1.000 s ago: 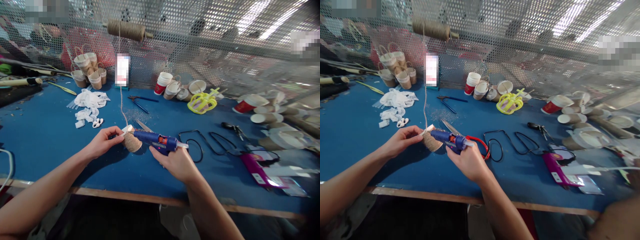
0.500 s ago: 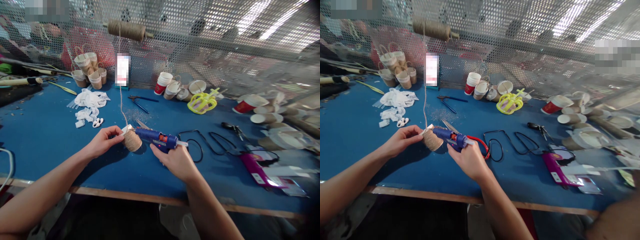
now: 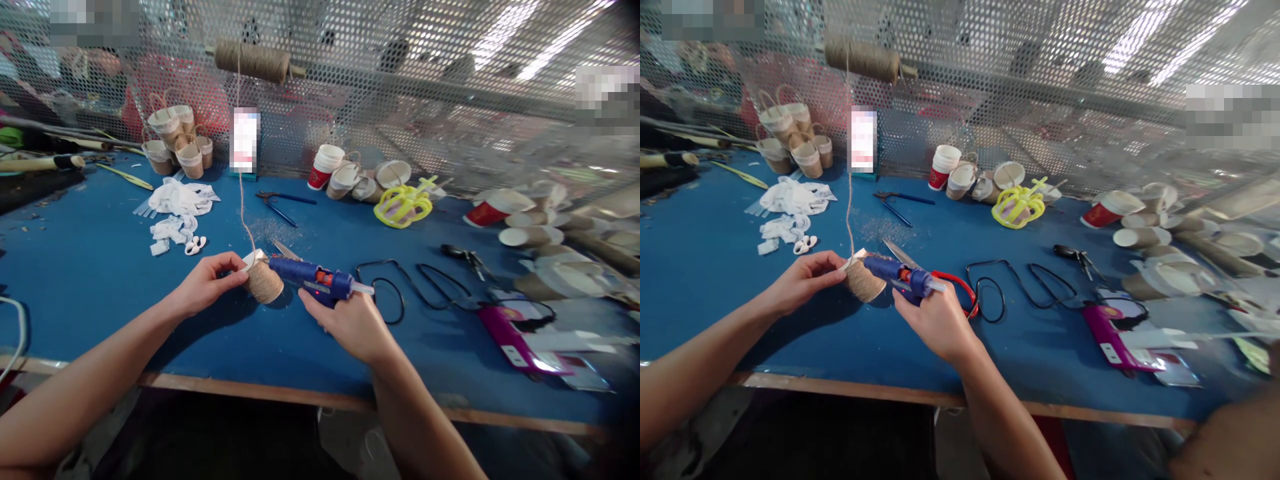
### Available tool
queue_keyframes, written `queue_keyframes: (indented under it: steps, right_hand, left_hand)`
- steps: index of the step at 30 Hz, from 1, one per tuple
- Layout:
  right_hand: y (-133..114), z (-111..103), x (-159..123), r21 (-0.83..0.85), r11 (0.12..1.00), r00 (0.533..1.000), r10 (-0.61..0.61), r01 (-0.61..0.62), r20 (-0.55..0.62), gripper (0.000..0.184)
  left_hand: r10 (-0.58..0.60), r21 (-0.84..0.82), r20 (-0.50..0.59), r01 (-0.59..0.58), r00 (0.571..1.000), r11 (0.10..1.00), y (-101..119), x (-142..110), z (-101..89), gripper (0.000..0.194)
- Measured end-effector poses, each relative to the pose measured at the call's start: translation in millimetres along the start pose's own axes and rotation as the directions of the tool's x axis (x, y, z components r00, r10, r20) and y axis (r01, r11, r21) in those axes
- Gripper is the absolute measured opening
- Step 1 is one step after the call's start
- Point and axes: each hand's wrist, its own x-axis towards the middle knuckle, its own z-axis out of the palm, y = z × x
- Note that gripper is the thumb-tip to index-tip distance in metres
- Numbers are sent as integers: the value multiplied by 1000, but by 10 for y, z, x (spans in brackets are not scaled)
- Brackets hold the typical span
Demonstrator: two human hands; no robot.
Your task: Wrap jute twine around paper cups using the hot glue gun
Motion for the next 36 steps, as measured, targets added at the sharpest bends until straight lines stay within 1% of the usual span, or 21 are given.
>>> queue_keyframes:
  steps: [4, 11, 16, 21, 24, 28, 33, 36]
  right_hand:
    - [-21, 23, -36, -38, 999, 1000, -13, 12, -13, 14]
    - [-9, 70, -77, -81, 997, 999, -20, 17, -34, 11]
    - [-20, 27, -52, -48, 999, 1000, -9, 8, -22, 12]
    - [-40, -32, -13, -23, 1000, 1000, 14, -13, 25, 12]
    - [-44, -17, -25, -17, 999, 999, 27, -27, 20, 13]
    - [-43, 24, -52, -22, 1000, 1000, 22, -22, -18, 13]
    - [-10, -1, -36, -1, 998, 998, 55, -55, 15, 21]
    - [9, -25, -21, 8, 997, 997, 76, -76, 7, 24]
  left_hand:
    - [4, 17, -9, -4, 1000, 1000, 9, -4, -2, 12]
    - [24, 64, -11, -23, 1000, 998, 3, -1, -1, 15]
    - [18, 60, -10, -17, 1000, 998, -10, -3, -2, 13]
    - [15, 32, -7, -15, 1000, 999, -6, -2, -3, 11]
    - [14, 46, -6, -14, 1000, 999, 0, -2, -1, 12]
    - [19, 64, -9, -19, 1000, 998, -7, -4, -3, 13]
    - [26, 61, 7, -27, 1000, 998, 0, -5, -14, 13]
    - [30, 72, 22, -32, 999, 997, 19, -1, -20, 13]
